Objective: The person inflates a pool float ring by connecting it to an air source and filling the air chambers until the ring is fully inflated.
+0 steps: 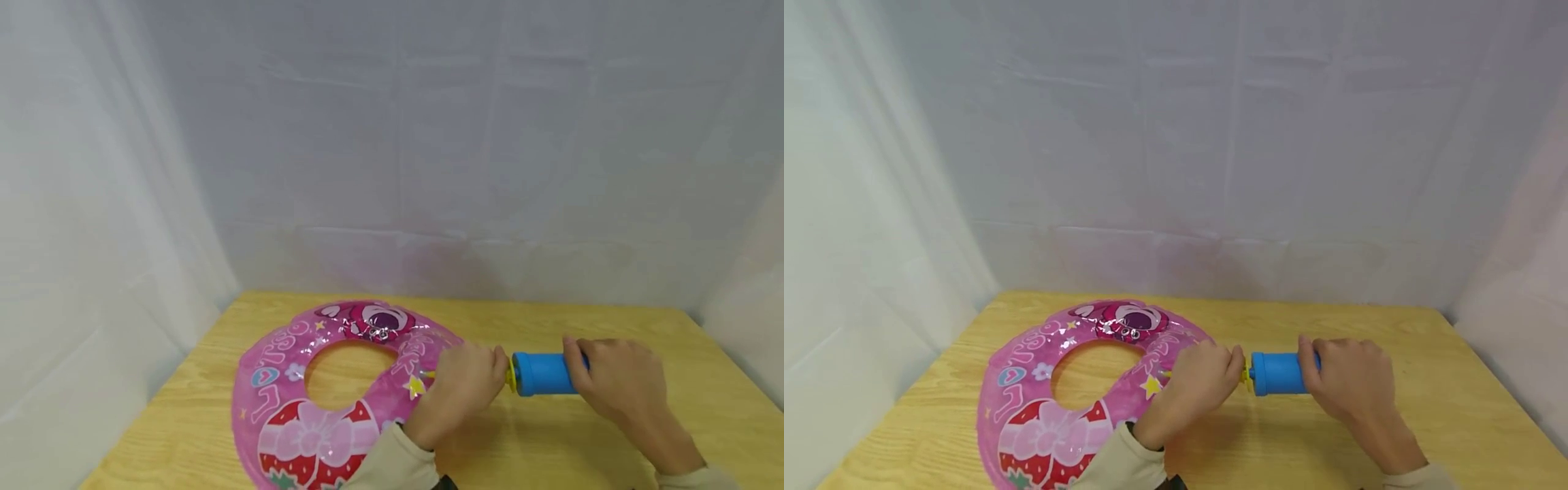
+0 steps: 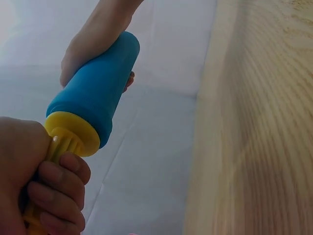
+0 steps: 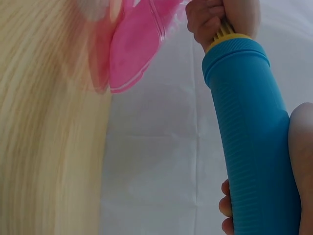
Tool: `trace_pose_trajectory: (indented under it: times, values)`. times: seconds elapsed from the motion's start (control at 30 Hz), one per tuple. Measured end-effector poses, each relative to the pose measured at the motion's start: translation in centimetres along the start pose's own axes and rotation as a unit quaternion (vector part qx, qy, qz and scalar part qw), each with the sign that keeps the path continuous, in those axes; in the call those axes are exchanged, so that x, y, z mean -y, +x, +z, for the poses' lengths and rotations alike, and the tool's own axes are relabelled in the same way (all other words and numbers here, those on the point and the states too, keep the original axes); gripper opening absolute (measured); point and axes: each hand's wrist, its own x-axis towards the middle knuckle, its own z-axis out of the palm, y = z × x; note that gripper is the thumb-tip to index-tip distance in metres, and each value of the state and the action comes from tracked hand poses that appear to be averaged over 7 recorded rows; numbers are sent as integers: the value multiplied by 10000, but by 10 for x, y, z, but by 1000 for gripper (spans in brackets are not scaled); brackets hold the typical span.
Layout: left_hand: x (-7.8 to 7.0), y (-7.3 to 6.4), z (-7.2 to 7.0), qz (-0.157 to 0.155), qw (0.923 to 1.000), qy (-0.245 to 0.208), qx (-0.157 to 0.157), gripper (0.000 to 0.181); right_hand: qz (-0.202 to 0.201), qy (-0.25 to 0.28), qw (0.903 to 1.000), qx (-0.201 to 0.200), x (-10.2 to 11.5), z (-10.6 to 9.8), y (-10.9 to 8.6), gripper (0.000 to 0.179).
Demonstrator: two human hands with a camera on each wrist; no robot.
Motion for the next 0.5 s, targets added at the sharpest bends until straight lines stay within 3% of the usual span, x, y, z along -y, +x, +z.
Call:
trace_pose_trajectory:
  times: [0.1, 0.2, 0.33, 0.5]
  values:
    - [8, 2, -4, -89, 9973, -725, -31, 51, 30, 17, 10000, 29, -3, -2, 3, 41]
    - [19, 3, -11, 7, 9944, -1038, -180, 54, 136, 38, 9998, 135, -7, -6, 5, 43]
    - [34, 4, -20, 146, 9935, -994, -542, 55, 237, 28, 9996, 135, -14, -10, 5, 43]
    - [45, 3, -25, 181, 9930, -989, -613, 57, 170, -12, 9998, -130, -25, -16, 6, 41]
